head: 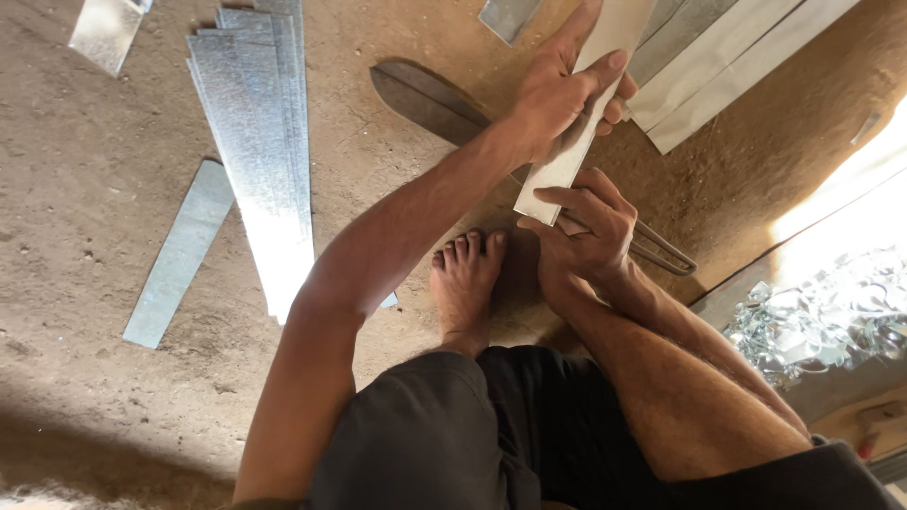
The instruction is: The person sits on the ground and cuts galvanized sheet metal into narrow strips using large hand shears, setting cut strips aside. The person then aligns the cut strips and bends them by hand along their length.
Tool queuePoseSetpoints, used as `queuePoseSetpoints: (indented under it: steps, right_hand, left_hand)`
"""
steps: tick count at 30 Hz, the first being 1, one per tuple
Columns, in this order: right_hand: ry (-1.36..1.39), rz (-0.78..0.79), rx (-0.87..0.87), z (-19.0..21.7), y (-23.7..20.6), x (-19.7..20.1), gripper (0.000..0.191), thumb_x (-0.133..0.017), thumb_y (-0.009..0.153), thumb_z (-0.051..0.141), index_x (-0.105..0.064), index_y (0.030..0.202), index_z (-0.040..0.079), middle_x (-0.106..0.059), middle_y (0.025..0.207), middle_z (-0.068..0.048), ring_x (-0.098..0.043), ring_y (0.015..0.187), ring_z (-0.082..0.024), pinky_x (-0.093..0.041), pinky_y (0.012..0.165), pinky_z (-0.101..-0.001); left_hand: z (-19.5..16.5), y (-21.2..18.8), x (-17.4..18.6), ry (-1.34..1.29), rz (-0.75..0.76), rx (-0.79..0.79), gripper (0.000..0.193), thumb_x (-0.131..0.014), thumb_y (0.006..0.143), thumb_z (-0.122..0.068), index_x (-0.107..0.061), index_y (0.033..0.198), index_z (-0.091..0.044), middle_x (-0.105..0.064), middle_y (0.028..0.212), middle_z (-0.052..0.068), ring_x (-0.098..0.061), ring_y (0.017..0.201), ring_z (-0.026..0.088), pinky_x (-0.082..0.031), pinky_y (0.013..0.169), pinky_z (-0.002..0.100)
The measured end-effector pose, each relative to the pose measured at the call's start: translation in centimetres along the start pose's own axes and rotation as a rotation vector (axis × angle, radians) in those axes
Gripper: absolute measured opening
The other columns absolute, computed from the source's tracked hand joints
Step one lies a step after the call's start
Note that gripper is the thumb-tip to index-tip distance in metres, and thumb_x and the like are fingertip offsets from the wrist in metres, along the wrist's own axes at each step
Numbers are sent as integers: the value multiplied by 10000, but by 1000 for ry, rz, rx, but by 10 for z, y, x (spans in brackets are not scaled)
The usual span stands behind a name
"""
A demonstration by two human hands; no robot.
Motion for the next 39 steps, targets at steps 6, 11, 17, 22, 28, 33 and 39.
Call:
queuePoseSetpoints:
  steps: [6, 11, 17, 22, 28, 33, 39]
  right_hand:
    - [-405, 84, -75, -29, -25, 9, 753, -890, 806, 274, -459, 1370, 23, -628, 1153, -224, -638, 1026, -416, -547, 873, -505]
    - [-359, 415, -640, -79, -76, 33, 652, -848, 828, 459, -548, 1198, 14, -654, 879, -199, -652, 805, -382, -519, 701, -495]
    - [-176, 876, -956, -114, -99, 39, 409, -712, 957, 403, -666, 1041, 6, -681, 836, -217, -687, 825, -385, -542, 745, -487]
    - [-95, 979, -1026, -110, -88, 58, 521, -570, 945, 438, -500, 1372, 148, -632, 1190, -155, -597, 1156, -303, -481, 951, -482]
    - [-147, 923, -954, -91, -67, 52, 610, -538, 954, 489, -490, 1453, 142, -665, 1272, -207, -611, 1239, -338, -463, 1037, -487]
    - [-268, 961, -1021, -85, -61, 49, 554, -506, 999, 513, -578, 1371, 109, -683, 1163, -243, -690, 1125, -391, -523, 973, -523]
    - [-260, 886, -989, -90, -58, 48, 561, -527, 962, 536, -571, 1364, 147, -709, 1086, -198, -662, 1025, -312, -502, 874, -501]
  left_hand:
    - [-84, -42, 45, 581, -193, 54, 664, -572, 1044, -123, -264, 1610, -279, -731, 870, 129, -589, 493, 124, -500, 367, 217]
    - [-178, -155, 132, 993, -209, 49, 756, -596, 986, -33, -293, 1609, -334, -456, 1514, 73, -666, 676, 111, -599, 456, 185]
    - [-207, -254, 180, 913, -324, 286, 737, -596, 967, -67, -325, 1603, -321, -731, 983, 176, -667, 604, 187, -612, 457, 308]
    - [-158, -282, 194, 788, -372, 334, 713, -622, 955, -122, -371, 1606, -268, -725, 914, 134, -649, 590, 170, -603, 474, 332]
    - [-106, -283, 193, 735, -287, 251, 698, -609, 975, -146, -324, 1607, -231, -736, 819, 116, -665, 555, 169, -603, 468, 327]
    - [-107, -279, 185, 754, -320, 256, 686, -613, 981, -145, -346, 1606, -237, -729, 805, 101, -675, 579, 156, -616, 494, 317]
    - [-112, -278, 189, 758, -301, 218, 696, -628, 972, -131, -361, 1608, -224, -730, 792, 95, -666, 570, 156, -608, 496, 321]
Point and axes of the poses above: each hand's wrist, its own y-axis towards the middle knuckle, its own x-axis out of the back of the hand, z = x × y, the point moved 3 cm from there along y, towards the middle knuckle
